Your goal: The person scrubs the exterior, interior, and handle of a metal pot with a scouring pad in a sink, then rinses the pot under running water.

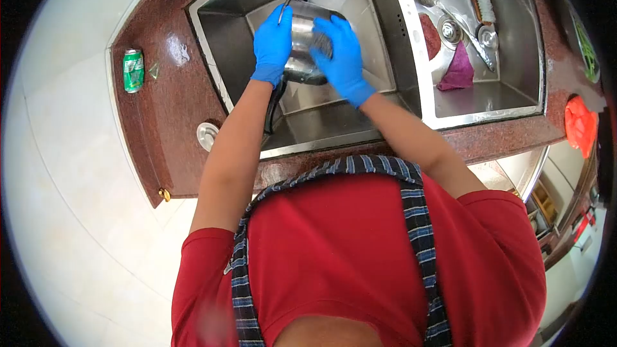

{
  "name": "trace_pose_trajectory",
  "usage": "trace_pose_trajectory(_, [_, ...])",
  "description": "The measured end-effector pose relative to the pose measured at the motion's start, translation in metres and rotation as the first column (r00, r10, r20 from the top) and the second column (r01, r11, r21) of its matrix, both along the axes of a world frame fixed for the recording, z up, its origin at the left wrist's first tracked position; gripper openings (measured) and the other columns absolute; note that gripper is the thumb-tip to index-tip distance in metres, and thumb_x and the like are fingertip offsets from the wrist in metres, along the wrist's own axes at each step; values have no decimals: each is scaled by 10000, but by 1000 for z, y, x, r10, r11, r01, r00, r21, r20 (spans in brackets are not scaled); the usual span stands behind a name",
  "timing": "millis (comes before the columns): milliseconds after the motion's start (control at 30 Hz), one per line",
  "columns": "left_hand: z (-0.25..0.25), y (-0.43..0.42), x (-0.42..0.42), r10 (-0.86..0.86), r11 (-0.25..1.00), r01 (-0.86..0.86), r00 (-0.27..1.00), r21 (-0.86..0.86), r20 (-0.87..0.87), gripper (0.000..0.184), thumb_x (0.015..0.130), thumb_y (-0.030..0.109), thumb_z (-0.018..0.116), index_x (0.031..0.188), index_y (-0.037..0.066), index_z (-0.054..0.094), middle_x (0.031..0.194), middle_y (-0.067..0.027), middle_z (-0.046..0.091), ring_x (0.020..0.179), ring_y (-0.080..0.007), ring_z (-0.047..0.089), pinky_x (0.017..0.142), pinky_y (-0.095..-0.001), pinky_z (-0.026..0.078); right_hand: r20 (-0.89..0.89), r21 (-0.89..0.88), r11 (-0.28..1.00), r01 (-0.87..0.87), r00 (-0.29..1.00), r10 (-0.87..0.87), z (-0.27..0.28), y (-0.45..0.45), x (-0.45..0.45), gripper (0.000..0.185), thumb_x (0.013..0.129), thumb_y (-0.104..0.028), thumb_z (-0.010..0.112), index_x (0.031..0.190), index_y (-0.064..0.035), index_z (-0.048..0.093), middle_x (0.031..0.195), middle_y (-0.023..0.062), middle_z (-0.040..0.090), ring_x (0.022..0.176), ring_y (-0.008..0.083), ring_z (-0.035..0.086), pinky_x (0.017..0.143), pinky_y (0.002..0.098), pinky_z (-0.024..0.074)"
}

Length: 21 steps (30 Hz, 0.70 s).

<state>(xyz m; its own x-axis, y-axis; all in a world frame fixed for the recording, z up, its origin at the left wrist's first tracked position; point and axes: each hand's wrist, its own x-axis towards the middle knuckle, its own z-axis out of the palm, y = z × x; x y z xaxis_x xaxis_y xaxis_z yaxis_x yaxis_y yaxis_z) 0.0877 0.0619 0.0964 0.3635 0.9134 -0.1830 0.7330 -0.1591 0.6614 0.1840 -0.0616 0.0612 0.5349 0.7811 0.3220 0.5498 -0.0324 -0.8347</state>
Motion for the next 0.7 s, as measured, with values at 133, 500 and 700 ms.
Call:
trace_pose_trajectory(133, [-6, 3, -7, 1, 998, -3, 1000, 55, 23, 428, 900, 447, 446, 1153, 134, 590, 969, -229, 620, 908, -413, 585, 777, -435, 463, -748, -238, 968, -80, 651, -130, -27, 61, 47, 438, 805, -328, 634, 1119, -32, 555, 993, 198, 610, 932, 288, 583, 852, 382, 437])
trace_pose_trajectory(500, [3, 3, -3, -27, 999, 29, 998, 23, -61, 417, 895, 460, 456, 1146, 160, 601, 891, -225, 624, 832, -393, 604, 725, -440, 470, -249, -105, 984, 142, 955, -164, -2, 13, 7, 465, 777, -353, 654, 1072, -4, 572, 976, 218, 606, 878, 325, 596, 784, 392, 460])
trace_pose_trajectory(700, [-6, -1, -5, 59, 997, -64, 992, 38, 111, 382, 888, 396, 511, 1110, 102, 614, 845, -219, 629, 779, -375, 615, 696, -411, 473, -168, -235, 972, -3, 985, -38, 6, 48, 19, 407, 748, -339, 658, 1030, -51, 600, 939, 196, 626, 891, 375, 591, 794, 413, 474])
